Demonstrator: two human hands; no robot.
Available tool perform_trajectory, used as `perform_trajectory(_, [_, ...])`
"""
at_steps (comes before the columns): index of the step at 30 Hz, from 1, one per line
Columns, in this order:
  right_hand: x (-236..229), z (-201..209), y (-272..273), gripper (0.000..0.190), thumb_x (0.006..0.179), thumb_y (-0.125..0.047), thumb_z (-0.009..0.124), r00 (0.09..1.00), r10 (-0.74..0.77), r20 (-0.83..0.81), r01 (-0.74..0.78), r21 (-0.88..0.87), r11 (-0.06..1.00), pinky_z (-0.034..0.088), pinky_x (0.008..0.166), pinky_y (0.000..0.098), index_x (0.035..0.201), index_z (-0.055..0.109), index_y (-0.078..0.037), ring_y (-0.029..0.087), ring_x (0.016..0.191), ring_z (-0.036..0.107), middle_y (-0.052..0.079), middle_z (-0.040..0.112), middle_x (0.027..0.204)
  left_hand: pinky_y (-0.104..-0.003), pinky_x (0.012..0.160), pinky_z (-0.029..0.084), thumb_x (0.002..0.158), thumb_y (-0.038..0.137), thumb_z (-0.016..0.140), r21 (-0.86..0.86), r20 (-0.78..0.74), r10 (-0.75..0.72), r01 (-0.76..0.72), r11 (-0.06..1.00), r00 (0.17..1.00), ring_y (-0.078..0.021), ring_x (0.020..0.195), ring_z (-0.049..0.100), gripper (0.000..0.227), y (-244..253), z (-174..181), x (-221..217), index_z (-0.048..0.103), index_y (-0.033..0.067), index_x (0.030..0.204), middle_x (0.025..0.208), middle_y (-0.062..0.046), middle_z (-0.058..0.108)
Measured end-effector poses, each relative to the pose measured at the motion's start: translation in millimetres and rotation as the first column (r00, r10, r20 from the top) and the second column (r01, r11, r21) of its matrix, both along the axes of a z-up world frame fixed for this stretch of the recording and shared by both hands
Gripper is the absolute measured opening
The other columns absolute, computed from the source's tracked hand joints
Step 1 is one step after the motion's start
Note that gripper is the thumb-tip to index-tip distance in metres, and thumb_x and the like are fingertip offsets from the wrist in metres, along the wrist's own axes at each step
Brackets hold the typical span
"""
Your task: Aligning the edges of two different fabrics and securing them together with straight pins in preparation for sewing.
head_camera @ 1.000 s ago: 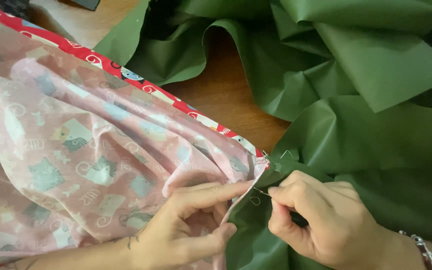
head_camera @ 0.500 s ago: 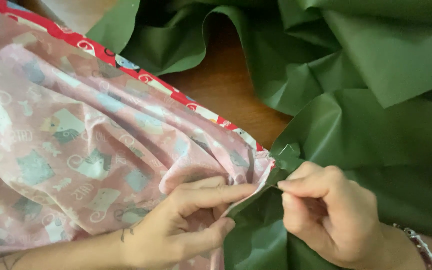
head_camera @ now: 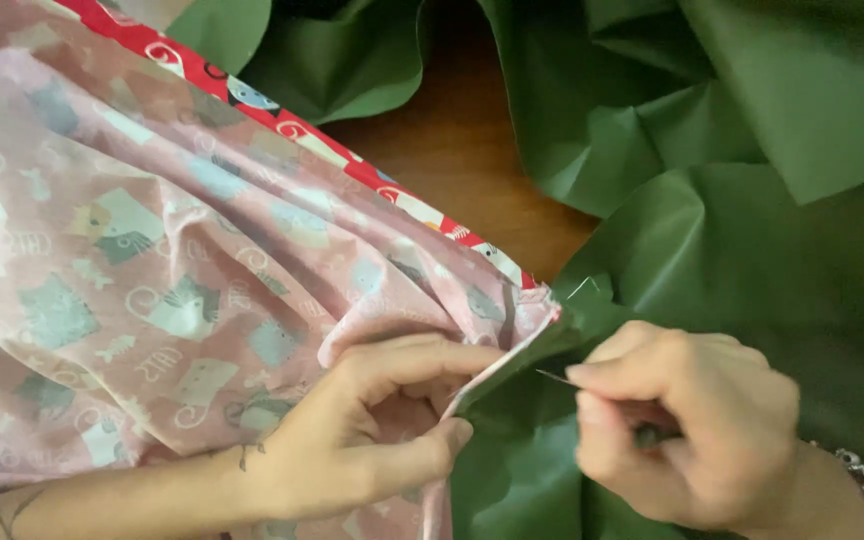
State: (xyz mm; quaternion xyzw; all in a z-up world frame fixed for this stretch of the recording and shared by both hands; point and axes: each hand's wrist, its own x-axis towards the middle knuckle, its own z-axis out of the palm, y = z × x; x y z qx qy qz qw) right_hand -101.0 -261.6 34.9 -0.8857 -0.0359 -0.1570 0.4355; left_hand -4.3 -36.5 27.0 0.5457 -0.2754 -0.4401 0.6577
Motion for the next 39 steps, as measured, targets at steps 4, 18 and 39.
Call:
perform_trajectory(4, [11,-2,3,0.003,0.086,-0.007,0.062,0.978,0.122,0.169,-0.063,-0.314,0.947,0.047,0.051,0.0227,0.086,0.065,-0.006,0.011,0.055,0.061,0.000,0.064,0.070,-0.020,0.065,0.050,0.091,0.015,0.070,0.039,0.209,0.099,-0.110,0.993,0.973,-0.0081,0.078,0.060,0.029,-5,2,3,0.071,0.0035,0.118,0.091,-0.004,0.061])
perform_trajectory(18, [11,-3,7,0.003,0.086,-0.009,0.064,0.990,0.111,0.091,-0.084,-0.258,0.962,0.044,0.049,0.0228,0.088,0.065,-0.007,0.010,0.050,0.056,-0.001,0.067,0.073,-0.023,0.082,0.063,0.085,0.010,0.075,0.044,-0.148,0.023,-0.017,0.999,0.989,-0.0062,0.088,0.068,0.021,4,-5,7,0.077,-0.0031,0.102,0.098,-0.009,0.079])
perform_trajectory(39, [14,-3,12,0.014,0.089,-0.014,0.055,0.929,0.309,0.204,-0.192,-0.450,0.872,0.045,0.049,0.0256,0.077,0.058,-0.008,0.015,0.052,0.054,-0.002,0.062,0.070,-0.025,0.088,0.064,0.086,0.007,0.074,-0.003,-0.201,0.000,-0.001,1.000,0.980,-0.0099,0.093,0.069,0.025,6,-5,9,0.074,-0.0045,0.108,0.103,-0.012,0.077])
